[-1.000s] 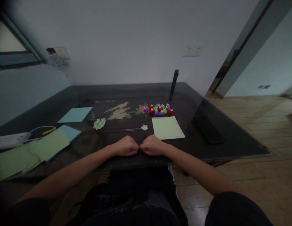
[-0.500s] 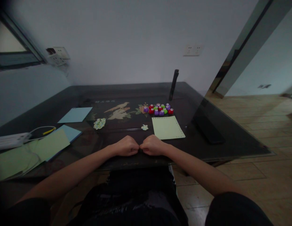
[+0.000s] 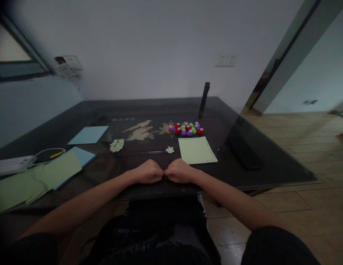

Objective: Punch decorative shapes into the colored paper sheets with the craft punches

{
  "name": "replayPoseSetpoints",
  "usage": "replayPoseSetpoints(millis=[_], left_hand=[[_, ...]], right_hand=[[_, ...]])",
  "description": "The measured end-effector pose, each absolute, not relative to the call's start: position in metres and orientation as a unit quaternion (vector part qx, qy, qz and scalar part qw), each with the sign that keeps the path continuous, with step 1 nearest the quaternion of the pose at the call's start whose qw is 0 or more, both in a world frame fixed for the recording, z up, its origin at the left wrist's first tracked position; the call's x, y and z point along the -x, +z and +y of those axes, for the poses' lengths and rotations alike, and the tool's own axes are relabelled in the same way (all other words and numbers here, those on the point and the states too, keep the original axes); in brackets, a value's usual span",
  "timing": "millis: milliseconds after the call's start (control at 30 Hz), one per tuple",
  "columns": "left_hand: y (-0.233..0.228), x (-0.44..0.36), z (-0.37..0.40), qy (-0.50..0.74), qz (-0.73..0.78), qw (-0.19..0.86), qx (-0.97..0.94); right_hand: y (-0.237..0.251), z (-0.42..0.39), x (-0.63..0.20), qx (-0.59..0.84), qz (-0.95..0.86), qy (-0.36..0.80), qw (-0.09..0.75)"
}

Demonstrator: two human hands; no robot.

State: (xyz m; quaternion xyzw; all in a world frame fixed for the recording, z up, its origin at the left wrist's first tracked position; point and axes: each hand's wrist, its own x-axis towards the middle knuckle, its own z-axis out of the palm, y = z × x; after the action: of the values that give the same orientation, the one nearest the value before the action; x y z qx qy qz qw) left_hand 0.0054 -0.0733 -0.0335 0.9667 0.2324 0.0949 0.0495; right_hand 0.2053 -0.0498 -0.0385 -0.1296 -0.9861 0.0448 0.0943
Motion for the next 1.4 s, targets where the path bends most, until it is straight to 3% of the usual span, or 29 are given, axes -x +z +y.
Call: replayPoseSetpoints(millis=[1400], left_hand=[[-0.0328,-0.0055,-0.0737,0.094,0.232,0.056,-0.967]], right_hand=[[-0.0398,-0.0489,-0.2069,0.131,-0.985,0.046,0.104]])
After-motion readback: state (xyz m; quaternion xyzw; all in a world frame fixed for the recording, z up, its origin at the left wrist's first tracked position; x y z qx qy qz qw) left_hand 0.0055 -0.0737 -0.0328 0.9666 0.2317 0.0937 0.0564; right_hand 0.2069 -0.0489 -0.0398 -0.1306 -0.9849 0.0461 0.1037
